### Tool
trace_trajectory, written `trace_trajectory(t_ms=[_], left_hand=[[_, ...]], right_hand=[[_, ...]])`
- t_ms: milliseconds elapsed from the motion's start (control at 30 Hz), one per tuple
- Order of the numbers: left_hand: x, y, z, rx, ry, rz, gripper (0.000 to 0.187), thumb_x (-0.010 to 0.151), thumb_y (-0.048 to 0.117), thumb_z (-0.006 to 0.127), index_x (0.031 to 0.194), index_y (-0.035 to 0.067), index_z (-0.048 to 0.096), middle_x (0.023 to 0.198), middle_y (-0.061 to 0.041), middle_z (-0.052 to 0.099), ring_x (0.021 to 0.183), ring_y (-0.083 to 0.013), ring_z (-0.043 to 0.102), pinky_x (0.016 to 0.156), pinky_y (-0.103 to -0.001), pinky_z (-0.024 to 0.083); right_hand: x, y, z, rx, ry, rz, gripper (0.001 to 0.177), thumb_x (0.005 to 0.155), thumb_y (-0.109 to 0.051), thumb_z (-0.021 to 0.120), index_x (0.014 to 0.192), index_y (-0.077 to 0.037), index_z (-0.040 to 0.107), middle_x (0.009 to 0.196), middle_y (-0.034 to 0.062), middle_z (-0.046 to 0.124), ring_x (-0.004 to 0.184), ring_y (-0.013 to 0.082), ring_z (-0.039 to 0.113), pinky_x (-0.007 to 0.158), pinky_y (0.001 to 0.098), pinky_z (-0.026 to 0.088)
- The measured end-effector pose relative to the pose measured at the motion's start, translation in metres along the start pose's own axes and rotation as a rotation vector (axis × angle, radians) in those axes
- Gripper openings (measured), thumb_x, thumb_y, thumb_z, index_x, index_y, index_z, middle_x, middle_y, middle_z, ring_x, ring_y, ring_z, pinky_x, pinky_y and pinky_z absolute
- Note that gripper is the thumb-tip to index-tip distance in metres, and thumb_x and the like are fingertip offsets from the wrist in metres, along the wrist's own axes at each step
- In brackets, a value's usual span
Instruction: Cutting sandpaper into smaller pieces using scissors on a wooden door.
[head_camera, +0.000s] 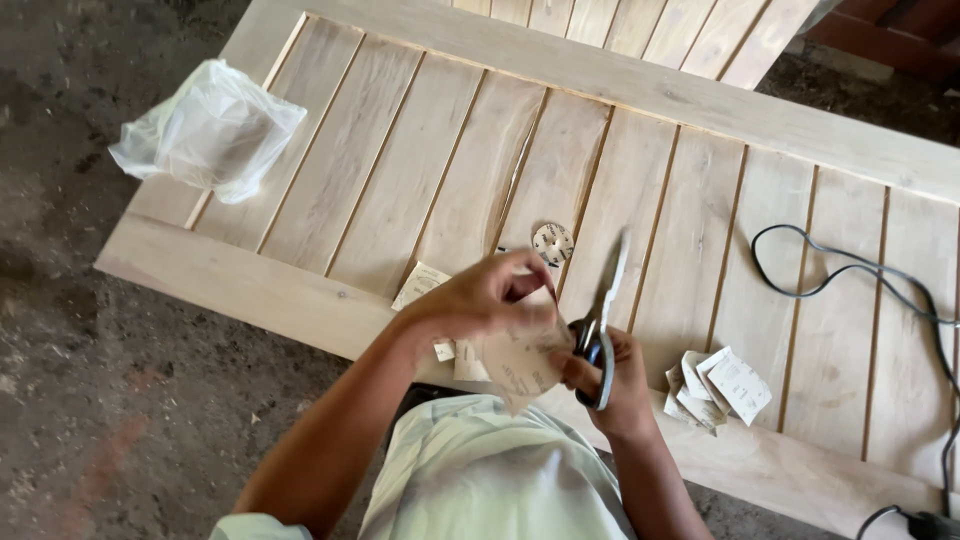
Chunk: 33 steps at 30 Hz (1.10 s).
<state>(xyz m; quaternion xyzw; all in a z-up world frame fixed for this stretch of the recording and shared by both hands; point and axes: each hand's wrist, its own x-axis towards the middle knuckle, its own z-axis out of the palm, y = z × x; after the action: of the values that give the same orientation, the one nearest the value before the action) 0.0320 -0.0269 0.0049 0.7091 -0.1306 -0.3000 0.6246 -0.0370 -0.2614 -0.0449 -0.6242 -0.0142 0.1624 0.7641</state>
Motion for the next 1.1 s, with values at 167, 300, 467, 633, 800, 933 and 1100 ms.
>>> trace_trajectory(t_ms=[167,300,467,633,800,933,1100], left_hand=[[-0.012,-0.001,0.038,-1.031,0.035,0.296,0.071,0.088,0.049,0.077,0.132,-0.002,0.055,0.118,-0.015,0.071,0.113,-0.0237,0.066,0.096,-0.039,0.057],[-0.003,-0.028,0.071,-0.891,0.373,0.25,0.044,0.089,0.025,0.076,0.121,-0.002,0.065,0.11,-0.01,0.074,0.1,-0.0188,0.07,0.084,-0.036,0.059],[-0.01,0.001,0.063,-0.66,0.678,0.114,0.017,0.092,0.01,0.075,0.1,-0.005,0.074,0.083,-0.011,0.076,0.065,-0.0188,0.068,0.057,-0.033,0.058],[-0.015,0.025,0.049,-0.486,0.64,0.064,0.02,0.089,0.013,0.074,0.102,-0.001,0.076,0.088,-0.008,0.077,0.074,-0.0142,0.075,0.06,-0.033,0.066],[-0.021,0.033,0.043,-0.417,0.577,0.055,0.02,0.089,0.013,0.076,0.101,-0.003,0.076,0.088,-0.009,0.077,0.075,-0.0143,0.073,0.06,-0.033,0.067],[-0.021,0.025,0.049,-0.41,0.584,0.105,0.019,0.091,0.013,0.076,0.099,-0.004,0.077,0.088,-0.009,0.077,0.074,-0.0138,0.074,0.06,-0.033,0.068],[-0.024,0.027,0.05,-0.381,0.606,0.111,0.02,0.09,0.014,0.076,0.099,-0.004,0.077,0.087,-0.009,0.077,0.073,-0.0128,0.074,0.059,-0.032,0.068]], right_hand=[[0.01,-0.012,0.028,0.242,0.313,-0.139,0.018,0.082,-0.014,0.078,0.082,0.0,0.068,0.07,0.0049,0.065,0.058,0.0117,0.058,0.051,0.0272,0.046],[0.017,-0.004,0.029,0.167,0.349,-0.127,0.026,0.082,-0.021,0.082,0.085,0.0,0.067,0.068,0.0067,0.065,0.057,0.0135,0.058,0.052,0.0285,0.045],[0.01,-0.011,0.026,-0.139,0.081,-0.187,0.062,0.077,-0.057,0.085,0.093,0.0,0.064,0.082,0.0069,0.072,0.078,0.0139,0.066,0.074,0.0302,0.055],[-0.001,-0.038,0.028,-0.234,-0.149,-0.073,0.104,0.062,-0.099,0.057,0.103,-0.004,0.063,0.085,0.0072,0.066,0.083,0.0173,0.058,0.078,0.0345,0.047],[-0.004,-0.032,0.017,-0.319,-0.145,-0.076,0.099,0.065,-0.096,0.059,0.091,-0.001,0.063,0.082,0.0071,0.065,0.08,0.0171,0.057,0.075,0.0341,0.047],[-0.006,-0.032,0.023,-0.251,-0.095,-0.055,0.095,0.068,-0.093,0.062,0.092,0.0,0.062,0.081,0.0084,0.064,0.079,0.0177,0.06,0.075,0.0341,0.049],[-0.008,-0.029,0.018,-0.255,-0.075,-0.044,0.091,0.071,-0.091,0.06,0.09,-0.003,0.062,0.077,0.0069,0.064,0.076,0.0164,0.059,0.073,0.033,0.05]])
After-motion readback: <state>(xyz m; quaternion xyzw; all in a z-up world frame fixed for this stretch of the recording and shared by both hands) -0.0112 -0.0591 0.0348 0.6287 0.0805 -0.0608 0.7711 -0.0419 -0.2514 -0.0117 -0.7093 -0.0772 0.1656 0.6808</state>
